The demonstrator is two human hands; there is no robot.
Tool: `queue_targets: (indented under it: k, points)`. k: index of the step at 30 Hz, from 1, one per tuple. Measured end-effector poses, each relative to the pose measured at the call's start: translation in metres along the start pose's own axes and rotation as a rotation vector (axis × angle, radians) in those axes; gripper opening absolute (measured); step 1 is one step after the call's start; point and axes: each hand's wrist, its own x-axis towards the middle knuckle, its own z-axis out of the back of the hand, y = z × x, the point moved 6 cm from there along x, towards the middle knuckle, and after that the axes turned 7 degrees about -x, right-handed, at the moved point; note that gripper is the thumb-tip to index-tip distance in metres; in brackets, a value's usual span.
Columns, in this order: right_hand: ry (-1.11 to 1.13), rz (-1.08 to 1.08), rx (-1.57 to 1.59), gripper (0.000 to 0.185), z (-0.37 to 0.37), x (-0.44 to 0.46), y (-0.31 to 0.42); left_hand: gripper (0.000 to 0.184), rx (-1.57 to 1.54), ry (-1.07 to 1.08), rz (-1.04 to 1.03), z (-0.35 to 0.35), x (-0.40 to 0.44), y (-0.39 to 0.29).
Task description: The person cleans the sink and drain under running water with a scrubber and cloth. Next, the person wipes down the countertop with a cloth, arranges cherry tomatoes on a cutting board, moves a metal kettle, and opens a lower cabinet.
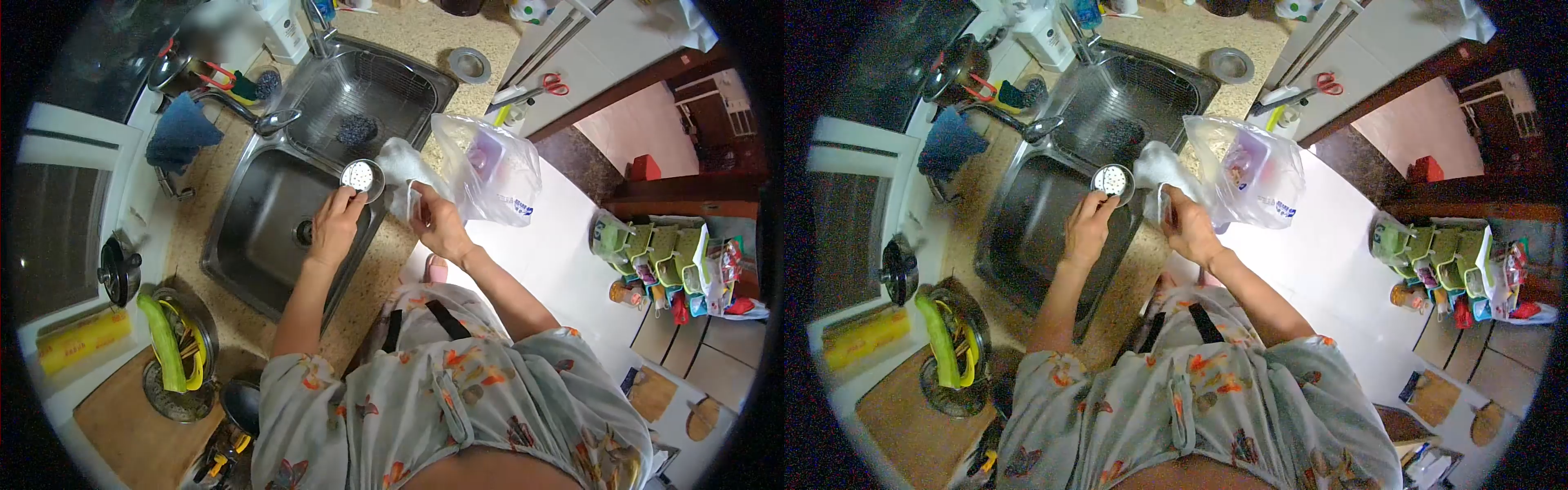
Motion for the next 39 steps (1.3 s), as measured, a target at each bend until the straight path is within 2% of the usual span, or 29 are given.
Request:
queue_targets:
  k: [11, 16, 17, 19, 20, 23, 24, 26, 27, 29, 30, 32, 33, 35, 38, 39]
  points:
    - [-0.027, 0.08, -0.047, 0.057, 0.001, -0.013, 0.006, 0.022, -0.052, -0.005, 0.013, 0.008, 0.009, -0.017]
    - [0.027, 0.015, 0.079, 0.056, 0.008, -0.045, 0.012, 0.02, -0.285, -0.093, -0.006, 0.022, 0.057, -0.081]
    - [0.01, 0.012, 0.077, 0.056, 0.011, -0.051, 0.01, 0.018, -0.447, -0.129, 0.032, 0.023, 0.071, -0.095]
    - [0.104, -0.123, 0.132, 0.055, 0.006, -0.06, -0.007, 0.015, -0.739, -0.162, 0.132, 0.009, 0.099, -0.121]
    - [0.09, -0.124, 0.131, 0.055, 0.007, -0.064, -0.013, 0.014, -0.876, -0.139, 0.266, -0.009, 0.111, -0.133]
    - [0.016, -0.098, 0.086, 0.053, 0.004, -0.075, -0.04, 0.015, -1.234, 0.111, 0.738, -0.096, 0.136, -0.152]
    - [0.006, -0.101, 0.088, 0.053, 0.006, -0.08, -0.043, 0.015, -1.234, 0.12, 0.732, -0.119, 0.14, -0.15]
    - [-0.044, -0.143, 0.206, 0.052, 0.016, -0.09, -0.045, 0.012, -1.51, 0.23, 1.373, -0.18, 0.115, -0.143]
    - [-0.053, -0.144, 0.209, 0.052, 0.021, -0.095, -0.044, 0.012, -1.505, 0.239, 1.369, -0.193, 0.112, -0.139]
    - [-0.059, -0.188, 0.218, 0.052, 0.03, -0.104, -0.045, 0.012, -1.599, 0.069, 1.425, -0.203, 0.106, -0.126]
    - [-0.07, -0.193, 0.228, 0.052, 0.032, -0.109, -0.046, 0.012, -1.588, 0.083, 1.424, -0.205, 0.102, -0.119]
    - [-0.06, -0.259, 0.202, 0.053, 0.036, -0.113, -0.053, 0.016, -1.828, 0.005, 1.009, -0.195, 0.122, -0.107]
    - [-0.068, -0.256, 0.205, 0.053, 0.04, -0.111, -0.053, 0.016, -1.825, 0.012, 1.003, -0.209, 0.122, -0.086]
    - [-0.061, -0.26, 0.163, 0.053, 0.042, -0.114, -0.051, 0.019, -1.757, -0.417, 1.478, -0.257, 0.081, -0.022]
    - [-0.072, -0.227, 0.128, 0.053, 0.046, -0.115, -0.051, 0.018, -1.714, -0.51, 1.55, -0.252, 0.093, -0.023]
    - [-0.073, -0.237, 0.143, 0.053, 0.043, -0.118, -0.05, 0.017, -1.79, -0.507, 1.425, -0.248, 0.102, -0.027]
